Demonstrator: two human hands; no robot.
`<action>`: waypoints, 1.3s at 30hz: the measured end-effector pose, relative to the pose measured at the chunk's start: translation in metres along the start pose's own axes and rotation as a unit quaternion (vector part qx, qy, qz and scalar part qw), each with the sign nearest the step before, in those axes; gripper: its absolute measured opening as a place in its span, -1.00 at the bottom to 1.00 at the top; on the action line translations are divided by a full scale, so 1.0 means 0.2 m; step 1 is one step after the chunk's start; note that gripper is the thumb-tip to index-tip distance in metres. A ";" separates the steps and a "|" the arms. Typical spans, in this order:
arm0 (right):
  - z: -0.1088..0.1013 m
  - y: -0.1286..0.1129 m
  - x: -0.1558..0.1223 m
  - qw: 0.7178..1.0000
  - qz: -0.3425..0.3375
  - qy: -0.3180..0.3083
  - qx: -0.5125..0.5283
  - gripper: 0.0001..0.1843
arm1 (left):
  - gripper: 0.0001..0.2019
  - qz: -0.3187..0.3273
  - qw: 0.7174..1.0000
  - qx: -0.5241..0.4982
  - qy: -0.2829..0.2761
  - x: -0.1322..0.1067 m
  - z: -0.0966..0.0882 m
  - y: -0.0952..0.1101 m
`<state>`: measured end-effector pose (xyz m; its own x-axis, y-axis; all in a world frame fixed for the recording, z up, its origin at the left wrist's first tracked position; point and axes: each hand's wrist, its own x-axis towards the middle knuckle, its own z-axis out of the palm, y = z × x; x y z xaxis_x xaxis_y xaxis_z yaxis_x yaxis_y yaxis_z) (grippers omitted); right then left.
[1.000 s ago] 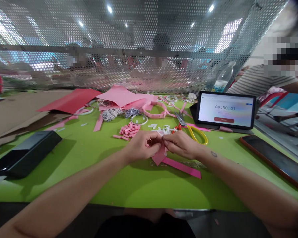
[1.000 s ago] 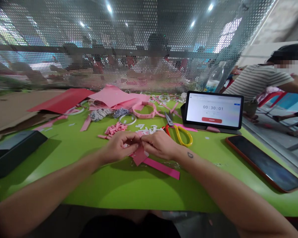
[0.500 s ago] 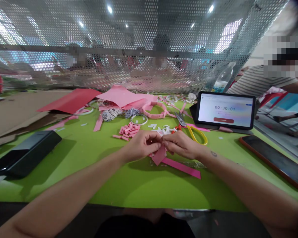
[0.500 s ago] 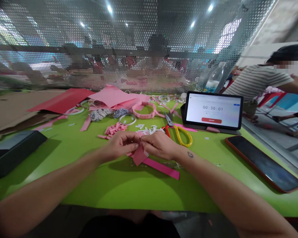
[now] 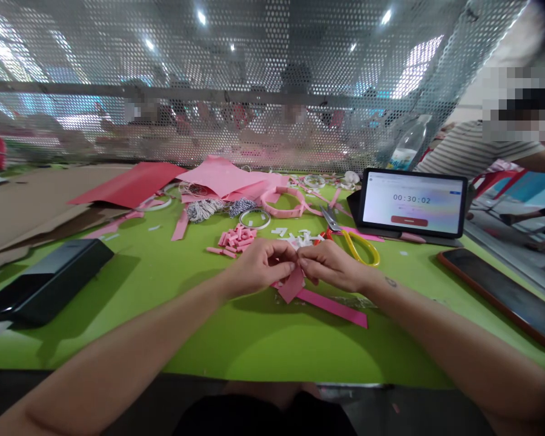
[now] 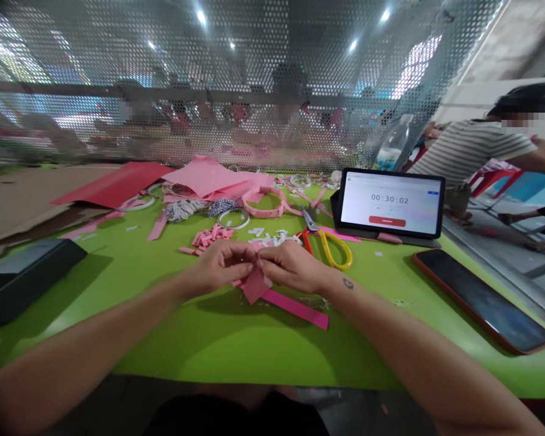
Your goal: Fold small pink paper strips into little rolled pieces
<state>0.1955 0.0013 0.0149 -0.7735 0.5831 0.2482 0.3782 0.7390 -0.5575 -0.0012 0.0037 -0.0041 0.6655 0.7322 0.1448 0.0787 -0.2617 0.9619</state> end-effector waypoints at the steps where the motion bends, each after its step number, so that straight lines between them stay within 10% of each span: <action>1: 0.00 0.00 0.00 1.000 -0.002 0.000 0.001 -0.68 | -0.92 0.002 1.000 0.001 0.000 0.00 0.00 0.00; 14: 0.03 0.00 0.00 0.998 0.021 0.047 -0.048 -0.80 | -0.93 0.004 1.000 0.021 0.013 0.01 0.01 -0.01; 24: -0.02 0.13 0.00 0.951 0.153 0.248 -0.101 -0.70 | -0.90 -0.032 0.992 0.012 0.124 0.04 -0.03 -0.01; 31: -0.02 0.27 0.00 0.923 0.212 0.211 -0.243 -0.74 | -0.90 -0.097 0.981 -0.106 0.131 0.05 -0.05 -0.01; 39: 0.01 0.13 -0.03 0.961 0.044 0.176 -0.210 -0.70 | -0.81 -0.130 0.957 -0.208 0.158 0.07 -0.06 -0.03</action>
<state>0.2086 0.0166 -0.0026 -0.5373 0.6722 0.5094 0.6629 0.7100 -0.2377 -0.0018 0.0226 -0.0055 0.4013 0.9091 -0.1116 -0.1353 0.1793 0.9744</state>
